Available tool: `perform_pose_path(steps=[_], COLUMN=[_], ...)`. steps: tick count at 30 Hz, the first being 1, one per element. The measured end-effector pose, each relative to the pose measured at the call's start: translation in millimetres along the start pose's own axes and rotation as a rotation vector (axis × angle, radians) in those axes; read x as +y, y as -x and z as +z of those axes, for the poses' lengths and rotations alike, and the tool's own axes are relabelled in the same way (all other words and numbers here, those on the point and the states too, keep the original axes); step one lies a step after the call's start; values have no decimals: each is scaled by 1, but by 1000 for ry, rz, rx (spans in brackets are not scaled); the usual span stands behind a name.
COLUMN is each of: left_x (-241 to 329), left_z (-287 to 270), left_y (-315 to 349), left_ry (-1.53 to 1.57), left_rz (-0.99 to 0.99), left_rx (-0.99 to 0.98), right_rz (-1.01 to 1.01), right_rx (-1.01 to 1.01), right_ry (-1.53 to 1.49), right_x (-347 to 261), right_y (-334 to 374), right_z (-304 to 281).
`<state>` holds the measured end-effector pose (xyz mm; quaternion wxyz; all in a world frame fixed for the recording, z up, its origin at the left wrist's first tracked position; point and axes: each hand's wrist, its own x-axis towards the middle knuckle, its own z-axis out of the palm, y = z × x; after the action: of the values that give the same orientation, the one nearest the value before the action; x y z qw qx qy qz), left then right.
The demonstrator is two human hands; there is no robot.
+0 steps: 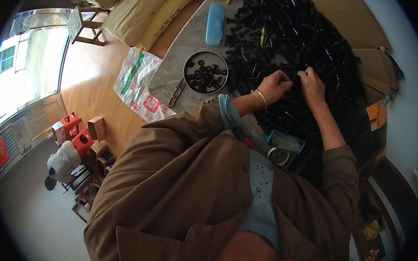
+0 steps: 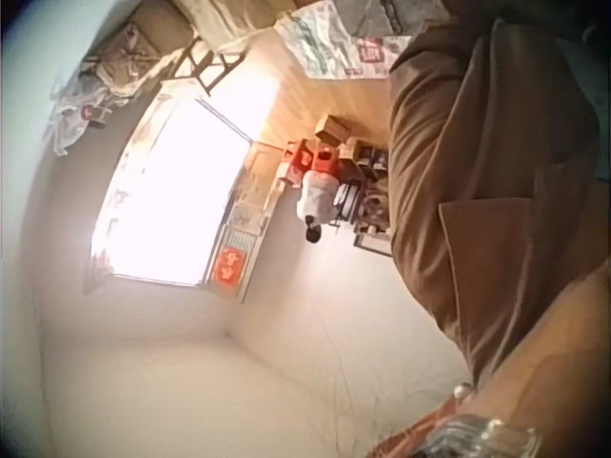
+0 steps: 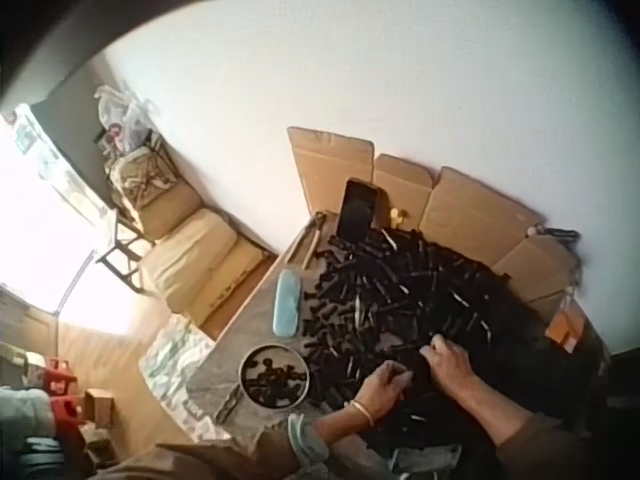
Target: Sorting and inspecting small black plastic components from a large pile into a container.
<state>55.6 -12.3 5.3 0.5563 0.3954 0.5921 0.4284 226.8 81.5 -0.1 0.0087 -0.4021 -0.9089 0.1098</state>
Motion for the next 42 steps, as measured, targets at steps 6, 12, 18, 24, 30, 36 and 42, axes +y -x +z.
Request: perform_pose_path(steps=[6, 12, 18, 24, 30, 36, 42], left_x=[-7, -18, 3, 11, 8, -7, 4], left_z=[-3, -24, -17, -5, -7, -13, -16], left_y=[-2, -9, -11, -31, -26, -24, -37], left_ry=[679, 959, 912, 596, 590, 723, 845], left_rz=[-411, -486, -545, -398, -464, -561, -630], left_rx=[-151, -130, -100, -110, -96, -37, 24], right_rz=[63, 237, 454, 288, 177, 196, 306], right_rx=[-68, 72, 55, 172, 76, 99, -88], right_ry=[125, -223, -213, -105, 152, 45, -786], right_x=[1, -1, 3, -20, -6, -10, -57], right_y=[-4, 7, 40, 17, -10, -8, -16], right_z=[3, -22, -29, -18, 2, -7, -36])
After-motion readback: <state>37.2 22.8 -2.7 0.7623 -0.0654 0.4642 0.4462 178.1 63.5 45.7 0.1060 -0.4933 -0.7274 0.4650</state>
